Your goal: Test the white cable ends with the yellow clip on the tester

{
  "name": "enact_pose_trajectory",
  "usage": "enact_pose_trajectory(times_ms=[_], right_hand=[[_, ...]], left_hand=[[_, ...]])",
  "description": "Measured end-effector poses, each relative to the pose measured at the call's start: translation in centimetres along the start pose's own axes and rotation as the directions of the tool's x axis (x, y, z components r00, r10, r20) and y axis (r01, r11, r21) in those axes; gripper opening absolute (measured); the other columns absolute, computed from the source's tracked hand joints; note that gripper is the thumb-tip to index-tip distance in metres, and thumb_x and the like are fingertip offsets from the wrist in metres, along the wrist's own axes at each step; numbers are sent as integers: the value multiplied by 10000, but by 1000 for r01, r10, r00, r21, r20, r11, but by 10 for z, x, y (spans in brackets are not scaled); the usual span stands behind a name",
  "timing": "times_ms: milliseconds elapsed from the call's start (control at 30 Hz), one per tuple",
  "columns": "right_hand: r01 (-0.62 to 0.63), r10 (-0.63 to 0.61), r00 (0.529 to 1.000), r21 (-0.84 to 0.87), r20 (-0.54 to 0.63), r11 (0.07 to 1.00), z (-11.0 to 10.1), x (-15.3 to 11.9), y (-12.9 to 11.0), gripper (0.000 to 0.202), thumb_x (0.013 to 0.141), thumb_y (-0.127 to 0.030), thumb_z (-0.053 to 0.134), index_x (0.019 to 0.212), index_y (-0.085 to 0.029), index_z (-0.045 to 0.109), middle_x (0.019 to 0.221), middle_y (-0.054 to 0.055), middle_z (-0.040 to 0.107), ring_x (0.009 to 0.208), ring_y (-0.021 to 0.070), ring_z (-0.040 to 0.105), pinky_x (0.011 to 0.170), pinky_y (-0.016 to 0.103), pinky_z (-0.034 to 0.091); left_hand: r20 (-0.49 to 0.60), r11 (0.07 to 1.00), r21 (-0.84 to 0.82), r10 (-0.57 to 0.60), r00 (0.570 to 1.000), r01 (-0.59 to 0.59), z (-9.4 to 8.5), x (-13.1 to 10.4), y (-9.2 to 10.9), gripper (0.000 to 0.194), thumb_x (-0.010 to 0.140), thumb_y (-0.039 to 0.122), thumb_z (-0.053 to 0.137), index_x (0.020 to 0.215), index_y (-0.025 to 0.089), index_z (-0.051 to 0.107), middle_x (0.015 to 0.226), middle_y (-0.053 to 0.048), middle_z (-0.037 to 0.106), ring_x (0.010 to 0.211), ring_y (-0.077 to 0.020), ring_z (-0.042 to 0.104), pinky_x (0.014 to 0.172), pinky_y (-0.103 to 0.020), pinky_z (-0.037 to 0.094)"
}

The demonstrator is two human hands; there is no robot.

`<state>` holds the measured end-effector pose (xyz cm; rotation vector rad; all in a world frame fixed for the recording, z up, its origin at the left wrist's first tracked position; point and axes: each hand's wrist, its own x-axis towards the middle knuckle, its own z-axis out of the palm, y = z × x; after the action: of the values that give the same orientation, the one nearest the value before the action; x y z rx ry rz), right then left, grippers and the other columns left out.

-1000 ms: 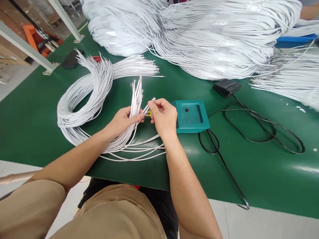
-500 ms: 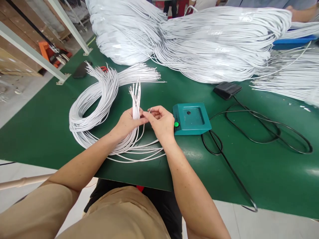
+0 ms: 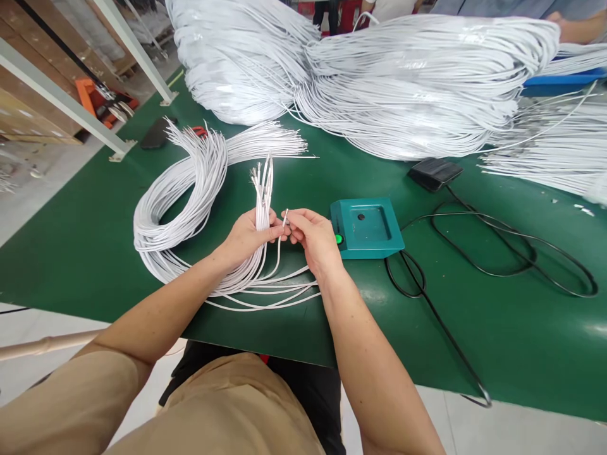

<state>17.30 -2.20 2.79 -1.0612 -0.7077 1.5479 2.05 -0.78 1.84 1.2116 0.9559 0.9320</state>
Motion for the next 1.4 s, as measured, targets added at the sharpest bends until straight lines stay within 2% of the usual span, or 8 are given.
enact_pose_trajectory(times_ms=[133, 300, 467, 667, 900, 1133, 1300, 1400], right_hand=[[66, -65, 997, -18, 34, 998, 1, -1, -3, 282, 714, -354, 743, 928, -170, 744, 599, -48, 466, 549, 79, 400, 549, 232, 385], [-17, 18, 999, -28, 39, 999, 1, 1, -2, 412, 646, -550, 803, 673, -161, 669, 544, -45, 397, 495, 83, 378, 495, 251, 365], [-99, 96, 992, 33, 80, 995, -2, 2, -3, 430, 570, -521, 873, 670, -161, 659, 557, -43, 429, 529, 88, 421, 539, 249, 403], [-68, 62, 993, 58, 102, 996, -3, 0, -3, 385, 619, -457, 865, 794, -150, 713, 669, -25, 539, 600, 82, 484, 628, 252, 456], [182, -188, 982, -135, -30, 974, 5, -7, -2, 256, 729, -391, 782, 839, -164, 736, 718, -4, 643, 607, 83, 521, 652, 249, 484], [130, -141, 988, -152, -63, 980, 7, -6, -5, 159, 697, -264, 748, 798, -143, 733, 692, 2, 676, 581, 76, 536, 626, 234, 477], [188, -227, 972, -372, -64, 909, 5, -4, -4, 64, 707, -215, 651, 707, -153, 664, 648, -12, 648, 568, 86, 551, 596, 226, 468], [160, -206, 977, -452, -55, 878, 3, -3, -2, 55, 709, -208, 593, 694, -165, 621, 626, -27, 624, 530, 97, 569, 577, 238, 472]], left_hand=[[47, 1000, 30, -2, 999, 1, 2, 0, 2, 271, 768, 242, 739, 831, 155, 490, 787, -32, 705, 740, -147, 692, 731, -287, 522], [84, 999, 46, -22, 996, 18, 3, 0, -1, 229, 747, 170, 731, 828, 146, 518, 804, -34, 719, 752, -144, 704, 777, -299, 548], [99, 998, 45, 30, 995, -35, 2, -2, 2, 210, 777, 210, 727, 836, 138, 538, 802, -46, 717, 766, -155, 708, 777, -308, 551], [18, 998, 53, 43, 999, -44, -2, -2, 1, 266, 761, 243, 757, 893, 133, 554, 839, -43, 704, 783, -149, 699, 766, -290, 547], [2, 995, 74, 67, 998, -67, -4, -1, 0, 479, 764, 304, 768, 1181, 161, 581, 854, -20, 663, 732, -121, 644, 656, -234, 502], [77, 987, 94, 120, 990, -127, -7, 0, -3, 559, 796, 315, 736, 1316, 201, 566, 911, -21, 638, 762, -114, 618, 648, -216, 477], [117, 990, 111, 75, 990, -88, -7, -1, 1, 478, 811, 312, 717, 1256, 182, 604, 907, -28, 613, 758, -112, 608, 622, -204, 468], [105, 992, 107, 62, 993, -73, -7, -1, 2, 468, 801, 289, 732, 1239, 179, 610, 888, -16, 599, 719, -95, 600, 602, -194, 468]])
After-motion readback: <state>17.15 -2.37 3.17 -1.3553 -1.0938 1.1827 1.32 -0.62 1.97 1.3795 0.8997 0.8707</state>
